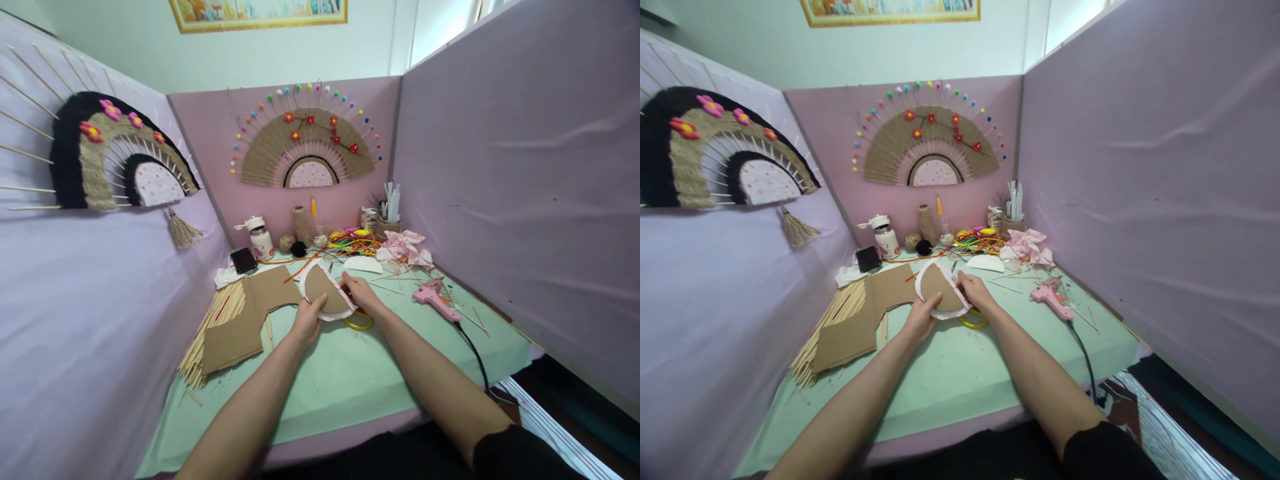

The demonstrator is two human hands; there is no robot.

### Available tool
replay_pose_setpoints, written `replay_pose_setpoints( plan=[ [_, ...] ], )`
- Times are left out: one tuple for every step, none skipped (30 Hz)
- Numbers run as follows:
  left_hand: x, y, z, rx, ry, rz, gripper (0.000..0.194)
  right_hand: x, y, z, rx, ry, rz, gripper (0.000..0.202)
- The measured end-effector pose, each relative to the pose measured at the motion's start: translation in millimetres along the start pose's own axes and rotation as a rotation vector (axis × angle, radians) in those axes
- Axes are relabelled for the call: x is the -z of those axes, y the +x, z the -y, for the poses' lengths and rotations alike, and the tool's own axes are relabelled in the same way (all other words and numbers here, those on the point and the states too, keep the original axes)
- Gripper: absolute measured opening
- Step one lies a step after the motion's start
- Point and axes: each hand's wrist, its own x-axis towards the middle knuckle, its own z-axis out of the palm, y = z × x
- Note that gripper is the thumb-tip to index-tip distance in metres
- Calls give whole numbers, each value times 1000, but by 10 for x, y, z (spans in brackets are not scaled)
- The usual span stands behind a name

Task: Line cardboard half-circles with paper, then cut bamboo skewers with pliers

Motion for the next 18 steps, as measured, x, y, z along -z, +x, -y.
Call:
replay_pose_setpoints(
  plan=[
    [4,5,-8,-11,-5,-14,45,-1,1,-8,10,-25,2,53],
    [8,9,-12,-21,-8,-23,45,-4,4,-19,33,-56,0,50],
    [13,12,-12,-28,-8,-25,46,-10,7,-32,64,-86,0,46],
    [17,14,-9,-34,-5,-21,47,-18,11,-47,97,-111,-1,43],
    [20,14,-5,-38,-1,-19,48,-26,15,-60,130,-135,-7,40],
    [21,14,0,-42,6,-18,49,-34,19,-71,157,-157,-17,38],
    [22,14,4,-46,12,-18,49,-41,22,-80,182,-180,-31,37],
    [21,13,6,-51,17,-19,50,-46,25,-85,204,-202,-44,36],
    [19,13,6,-53,20,-24,50,-48,27,-87,220,-221,-55,37],
    [17,14,3,-53,19,-30,50,-47,28,-85,227,-234,-64,38],
    [16,16,-3,-49,14,-32,50,-43,28,-81,223,-235,-68,40],
    [15,19,-11,-46,4,-34,49,-36,28,-75,209,-221,-64,43],
    [16,24,-20,-45,-10,-37,48,-29,28,-68,186,-196,-50,46],
    [20,30,-30,-47,-25,-40,47,-20,27,-62,160,-165,-26,50],
    [25,37,-40,-52,-40,-45,46,-13,25,-58,136,-138,3,54],
    [31,44,-50,-60,-53,-51,45,-9,24,-56,118,-121,30,56],
    [38,51,-58,-66,-61,-59,44,-8,22,-57,109,-118,49,55],
    [45,56,-64,-70,-63,-67,44,-10,21,-59,109,-127,60,53]
  ],
)
